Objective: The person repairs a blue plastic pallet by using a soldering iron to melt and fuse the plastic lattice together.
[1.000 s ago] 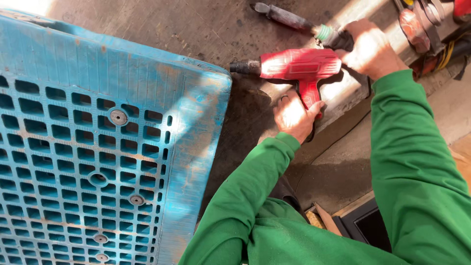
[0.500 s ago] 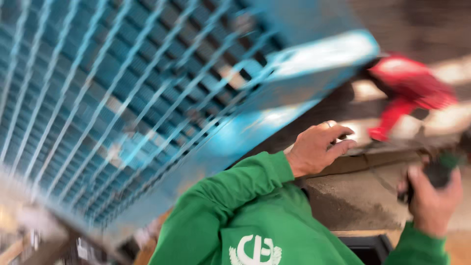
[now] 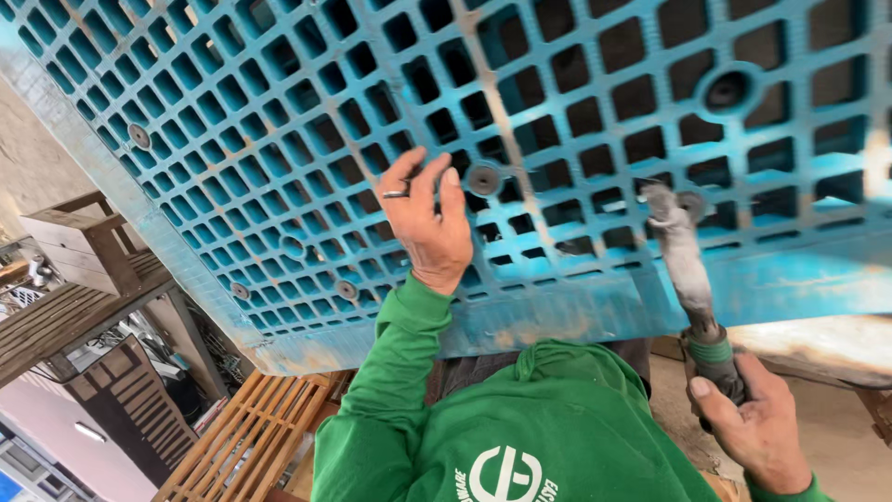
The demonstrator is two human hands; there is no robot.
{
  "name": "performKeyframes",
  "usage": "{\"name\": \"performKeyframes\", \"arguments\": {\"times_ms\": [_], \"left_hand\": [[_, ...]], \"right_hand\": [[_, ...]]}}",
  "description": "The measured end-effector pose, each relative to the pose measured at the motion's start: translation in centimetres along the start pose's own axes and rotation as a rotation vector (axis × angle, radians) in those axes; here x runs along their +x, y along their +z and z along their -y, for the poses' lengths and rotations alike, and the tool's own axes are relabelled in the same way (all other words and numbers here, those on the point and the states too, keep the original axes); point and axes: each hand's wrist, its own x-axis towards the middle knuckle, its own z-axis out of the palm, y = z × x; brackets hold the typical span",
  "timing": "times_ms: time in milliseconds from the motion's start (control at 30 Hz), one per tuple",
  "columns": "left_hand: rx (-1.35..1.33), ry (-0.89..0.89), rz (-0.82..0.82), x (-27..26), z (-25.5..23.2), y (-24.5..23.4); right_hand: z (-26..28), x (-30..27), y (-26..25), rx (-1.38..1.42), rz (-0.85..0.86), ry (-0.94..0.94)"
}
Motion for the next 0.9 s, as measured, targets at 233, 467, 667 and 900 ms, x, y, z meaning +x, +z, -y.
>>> {"name": "performKeyframes", "arguments": {"times_ms": [233,467,667,900], "left_hand": [[0.108,-0.041,0.049,2.8,3.4,-0.4],[0.219,-0.071,0.033,3.3,3.2,-0.2],[0.097,-0.104,-0.072,3.3,3.4,0.4],[-0.237,-0.175,-0.217,1.7,5.2,0.9]], "right_hand": [[10.5,2.3,4.9,0.001,0.193,-0.06],[18.0,6.6,5.5,-0.364,0.398,0.03],[22.2,10.1,4.5,-0.485,0.468,0.022],[22.7,7.8,7.1,-0.505,0.487,-0.039]]}}
